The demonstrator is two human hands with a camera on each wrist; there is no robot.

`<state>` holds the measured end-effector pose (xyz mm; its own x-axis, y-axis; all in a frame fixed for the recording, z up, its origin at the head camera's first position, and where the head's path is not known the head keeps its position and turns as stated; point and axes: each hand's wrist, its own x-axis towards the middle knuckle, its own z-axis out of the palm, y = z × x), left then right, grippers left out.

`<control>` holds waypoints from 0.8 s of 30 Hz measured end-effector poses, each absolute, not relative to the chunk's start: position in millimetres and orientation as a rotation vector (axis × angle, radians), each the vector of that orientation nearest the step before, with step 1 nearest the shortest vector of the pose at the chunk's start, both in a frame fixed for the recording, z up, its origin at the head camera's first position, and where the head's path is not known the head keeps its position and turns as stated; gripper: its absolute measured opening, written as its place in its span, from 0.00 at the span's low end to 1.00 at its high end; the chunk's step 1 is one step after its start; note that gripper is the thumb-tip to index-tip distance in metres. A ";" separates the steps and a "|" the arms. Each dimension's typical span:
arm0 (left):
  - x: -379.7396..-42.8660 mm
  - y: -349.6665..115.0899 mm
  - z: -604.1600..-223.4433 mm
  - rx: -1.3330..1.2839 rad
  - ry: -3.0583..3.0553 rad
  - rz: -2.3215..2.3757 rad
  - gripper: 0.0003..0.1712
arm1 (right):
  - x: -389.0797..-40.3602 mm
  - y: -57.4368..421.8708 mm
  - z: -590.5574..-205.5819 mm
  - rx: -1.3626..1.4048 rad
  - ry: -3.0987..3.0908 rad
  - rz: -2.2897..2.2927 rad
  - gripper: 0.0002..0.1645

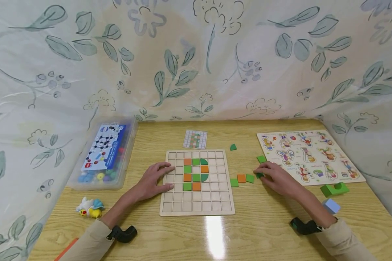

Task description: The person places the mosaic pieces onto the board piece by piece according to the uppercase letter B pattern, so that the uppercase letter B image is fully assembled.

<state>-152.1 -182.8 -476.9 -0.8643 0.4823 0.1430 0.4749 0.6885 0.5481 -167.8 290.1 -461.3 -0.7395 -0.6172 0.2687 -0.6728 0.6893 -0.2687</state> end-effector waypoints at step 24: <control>-151.6 -181.5 -473.3 0.799 2.856 0.927 0.35 | -171.0 286.0 -448.6 1.075 -2.854 0.504 0.14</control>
<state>-151.6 -181.5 -473.3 -0.8672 0.4829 0.1215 0.4623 0.6900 0.5570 -171.0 286.0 -448.6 -0.7570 -0.6335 0.1603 -0.6501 0.7051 -0.2832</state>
